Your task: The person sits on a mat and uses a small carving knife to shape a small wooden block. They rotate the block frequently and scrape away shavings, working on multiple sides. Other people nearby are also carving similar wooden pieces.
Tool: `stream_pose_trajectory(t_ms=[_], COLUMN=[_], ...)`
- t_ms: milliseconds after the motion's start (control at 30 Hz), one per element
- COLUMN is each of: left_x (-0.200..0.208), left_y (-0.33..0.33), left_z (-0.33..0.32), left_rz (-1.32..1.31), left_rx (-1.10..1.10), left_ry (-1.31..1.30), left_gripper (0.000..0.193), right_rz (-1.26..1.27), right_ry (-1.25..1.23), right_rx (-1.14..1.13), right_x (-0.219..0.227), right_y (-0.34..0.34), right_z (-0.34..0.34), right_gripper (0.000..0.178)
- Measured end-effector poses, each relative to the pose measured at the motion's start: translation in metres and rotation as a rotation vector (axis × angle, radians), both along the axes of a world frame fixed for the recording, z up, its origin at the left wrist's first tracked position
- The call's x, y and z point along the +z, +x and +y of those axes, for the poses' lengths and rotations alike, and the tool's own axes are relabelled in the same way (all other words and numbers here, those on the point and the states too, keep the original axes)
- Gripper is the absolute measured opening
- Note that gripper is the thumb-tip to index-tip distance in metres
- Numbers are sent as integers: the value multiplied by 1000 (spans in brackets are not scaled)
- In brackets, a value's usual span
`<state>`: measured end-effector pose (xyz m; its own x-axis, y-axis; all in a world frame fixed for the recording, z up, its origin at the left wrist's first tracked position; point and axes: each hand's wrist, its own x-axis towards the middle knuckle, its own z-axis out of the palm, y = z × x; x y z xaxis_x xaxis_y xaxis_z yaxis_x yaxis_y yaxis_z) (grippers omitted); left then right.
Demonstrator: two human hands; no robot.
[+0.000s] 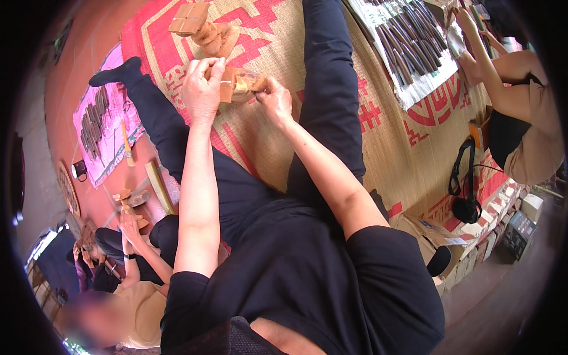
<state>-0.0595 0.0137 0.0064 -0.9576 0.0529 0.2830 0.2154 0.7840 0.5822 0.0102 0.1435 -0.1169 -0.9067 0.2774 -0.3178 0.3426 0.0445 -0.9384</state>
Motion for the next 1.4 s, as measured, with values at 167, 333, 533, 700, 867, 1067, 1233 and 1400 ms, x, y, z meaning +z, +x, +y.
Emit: stream_pose_trajectory(t_ms=[167, 333, 533, 700, 867, 1067, 1233, 1400], left_x=[-1, -3, -3, -2, -1, -1, -5, -4], left_y=[0, -1, 0, 1, 3, 0, -1, -1], left_z=[2, 2, 3, 3, 0, 4, 1, 4], left_rz=[-8, 4, -2, -15, -24, -9, 5, -7], left_rx=[35, 58, 59, 57, 56, 42, 55, 61], left_ry=[34, 27, 18, 24, 39, 15, 21, 6], left_gripper=[26, 25, 25, 26, 26, 25, 25, 26], right_rz=[23, -2, 35, 47, 72, 71, 10, 21], right_ry=[-137, -208, -258, -53, -23, -4, 81, -11], right_rx=[-150, -181, -97, 7, -113, -50, 72, -93], right_x=[19, 29, 25, 17, 16, 3, 14, 17], right_y=[-19, -3, -36, -12, -17, -30, -12, -26], right_z=[1, 7, -6, -7, 3, -14, 9, 7], right_gripper=[10, 14, 13, 5, 7, 13, 16, 16])
